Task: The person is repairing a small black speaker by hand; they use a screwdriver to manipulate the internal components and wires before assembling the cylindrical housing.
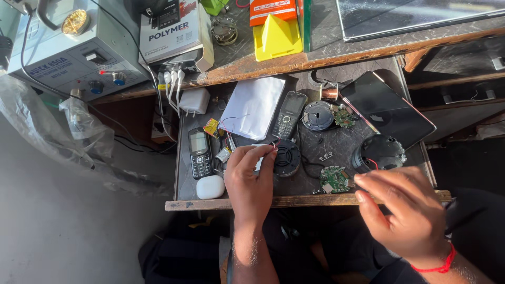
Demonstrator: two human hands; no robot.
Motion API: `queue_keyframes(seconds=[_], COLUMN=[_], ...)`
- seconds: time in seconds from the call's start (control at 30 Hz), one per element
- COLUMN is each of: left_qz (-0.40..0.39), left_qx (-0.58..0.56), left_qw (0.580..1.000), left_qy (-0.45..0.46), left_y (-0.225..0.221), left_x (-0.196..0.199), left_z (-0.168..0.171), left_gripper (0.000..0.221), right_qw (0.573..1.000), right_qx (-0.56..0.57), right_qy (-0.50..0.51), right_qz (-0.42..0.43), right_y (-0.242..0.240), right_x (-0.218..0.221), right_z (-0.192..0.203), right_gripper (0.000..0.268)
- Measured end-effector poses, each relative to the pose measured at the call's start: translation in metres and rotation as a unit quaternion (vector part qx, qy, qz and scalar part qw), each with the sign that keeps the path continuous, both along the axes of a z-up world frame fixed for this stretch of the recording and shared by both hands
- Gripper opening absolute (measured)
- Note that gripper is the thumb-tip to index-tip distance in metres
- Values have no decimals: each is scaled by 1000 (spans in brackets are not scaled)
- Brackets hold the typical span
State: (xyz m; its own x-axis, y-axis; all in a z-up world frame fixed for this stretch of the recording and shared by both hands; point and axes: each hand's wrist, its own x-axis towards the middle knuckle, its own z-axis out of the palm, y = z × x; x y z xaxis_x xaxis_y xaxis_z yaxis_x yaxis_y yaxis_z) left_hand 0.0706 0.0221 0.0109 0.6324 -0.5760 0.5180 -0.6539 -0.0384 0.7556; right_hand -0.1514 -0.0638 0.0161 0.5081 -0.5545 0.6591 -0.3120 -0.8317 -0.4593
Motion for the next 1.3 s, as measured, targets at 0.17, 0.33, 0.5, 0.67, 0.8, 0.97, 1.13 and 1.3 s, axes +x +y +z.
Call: queue_keyframes(seconds=[0.17,0.33,0.5,0.67,0.8,0.97,1.13,1.3], left_qz=[-15,-19,-36,-36,-43,-54,-30,-29], left_qx=[-6,-37,-42,-44,-41,-45,-53,-53], left_qw=[994,978,981,980,971,975,969,951], left_qy=[106,203,186,189,233,212,239,303], left_y=[7,2,6,8,7,8,5,4], left_x=[11,12,14,18,18,17,15,15], left_z=[-7,-14,-12,-9,-16,-15,-15,-22], left_gripper=[9,10,8,9,10,10,12,18], right_qw=[991,989,977,981,985,965,979,972], right_qx=[11,47,182,165,133,255,149,77], right_qy=[-19,-9,11,39,18,34,-3,2], right_qz=[132,141,112,99,110,52,138,221], right_y=[13,22,10,-4,-1,-2,1,2], right_x=[15,36,88,123,120,127,121,110], right_z=[-5,4,18,15,6,5,2,-7], right_gripper=[22,22,45,25,16,32,16,16])
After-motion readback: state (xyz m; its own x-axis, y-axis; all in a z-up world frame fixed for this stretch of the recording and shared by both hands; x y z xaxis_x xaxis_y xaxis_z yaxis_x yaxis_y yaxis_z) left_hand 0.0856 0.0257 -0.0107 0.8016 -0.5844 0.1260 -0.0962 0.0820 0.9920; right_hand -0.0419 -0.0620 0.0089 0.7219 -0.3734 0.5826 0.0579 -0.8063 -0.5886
